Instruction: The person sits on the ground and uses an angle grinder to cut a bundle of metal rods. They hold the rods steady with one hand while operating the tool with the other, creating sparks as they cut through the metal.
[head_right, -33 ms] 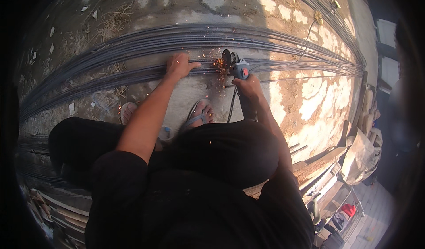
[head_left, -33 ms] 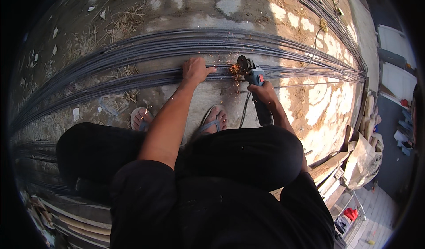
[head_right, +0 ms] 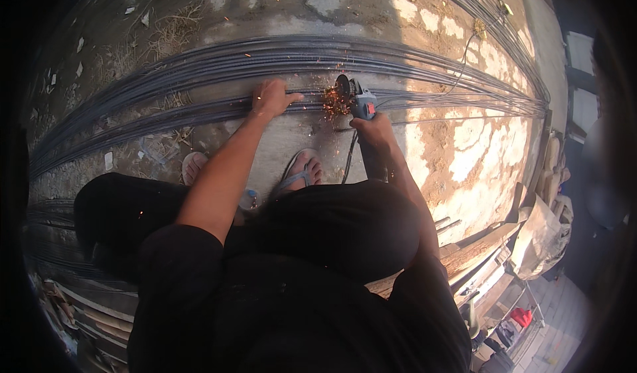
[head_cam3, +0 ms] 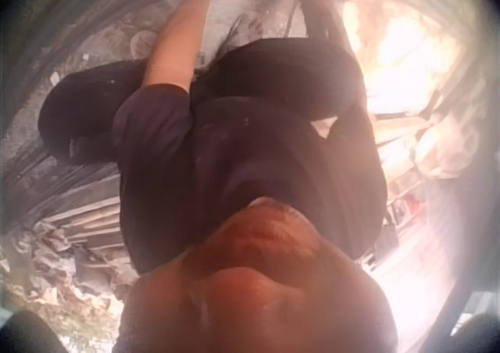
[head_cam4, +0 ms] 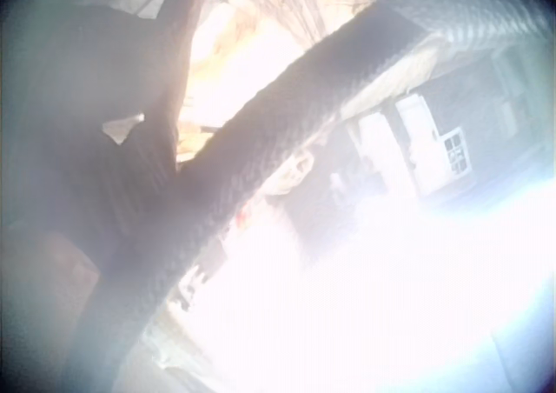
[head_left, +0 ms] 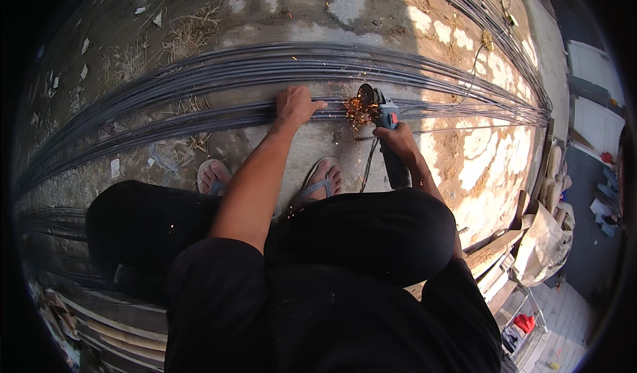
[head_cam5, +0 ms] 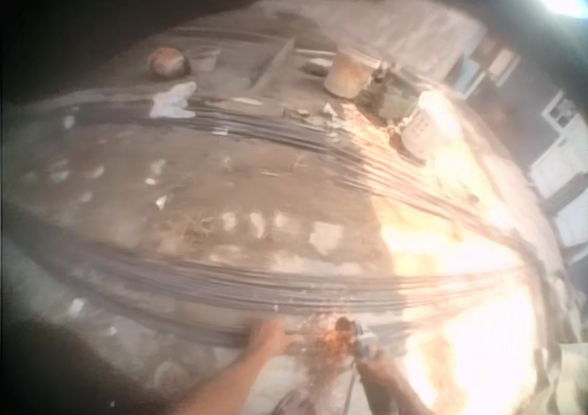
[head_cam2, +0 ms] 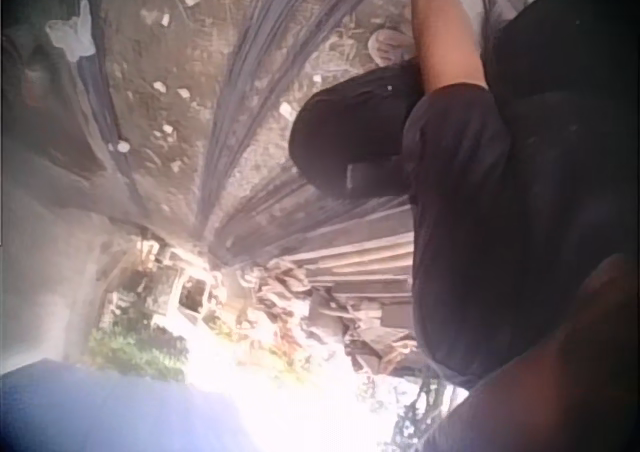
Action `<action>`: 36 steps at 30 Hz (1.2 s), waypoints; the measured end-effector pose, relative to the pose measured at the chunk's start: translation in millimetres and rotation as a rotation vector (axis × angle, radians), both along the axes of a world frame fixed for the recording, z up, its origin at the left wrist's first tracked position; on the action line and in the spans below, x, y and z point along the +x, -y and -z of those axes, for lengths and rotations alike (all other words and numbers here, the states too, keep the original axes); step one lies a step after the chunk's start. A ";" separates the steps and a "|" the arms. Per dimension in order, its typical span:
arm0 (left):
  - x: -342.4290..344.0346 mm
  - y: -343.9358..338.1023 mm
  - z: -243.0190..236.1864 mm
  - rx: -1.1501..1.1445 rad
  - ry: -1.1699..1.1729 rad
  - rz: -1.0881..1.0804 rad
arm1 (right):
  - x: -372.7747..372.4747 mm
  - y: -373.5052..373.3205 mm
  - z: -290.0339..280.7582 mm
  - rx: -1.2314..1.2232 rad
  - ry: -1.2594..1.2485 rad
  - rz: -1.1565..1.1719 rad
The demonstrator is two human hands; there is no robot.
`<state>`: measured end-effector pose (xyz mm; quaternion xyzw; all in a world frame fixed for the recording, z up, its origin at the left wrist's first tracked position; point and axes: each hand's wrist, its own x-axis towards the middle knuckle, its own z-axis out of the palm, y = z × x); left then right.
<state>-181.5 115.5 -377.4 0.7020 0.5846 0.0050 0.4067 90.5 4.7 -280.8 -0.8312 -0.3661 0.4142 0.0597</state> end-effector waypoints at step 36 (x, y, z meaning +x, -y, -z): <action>-6.9 16.7 -15.2 0.051 0.156 -0.143 | 1.4 6.2 33.2 0.189 -0.141 0.100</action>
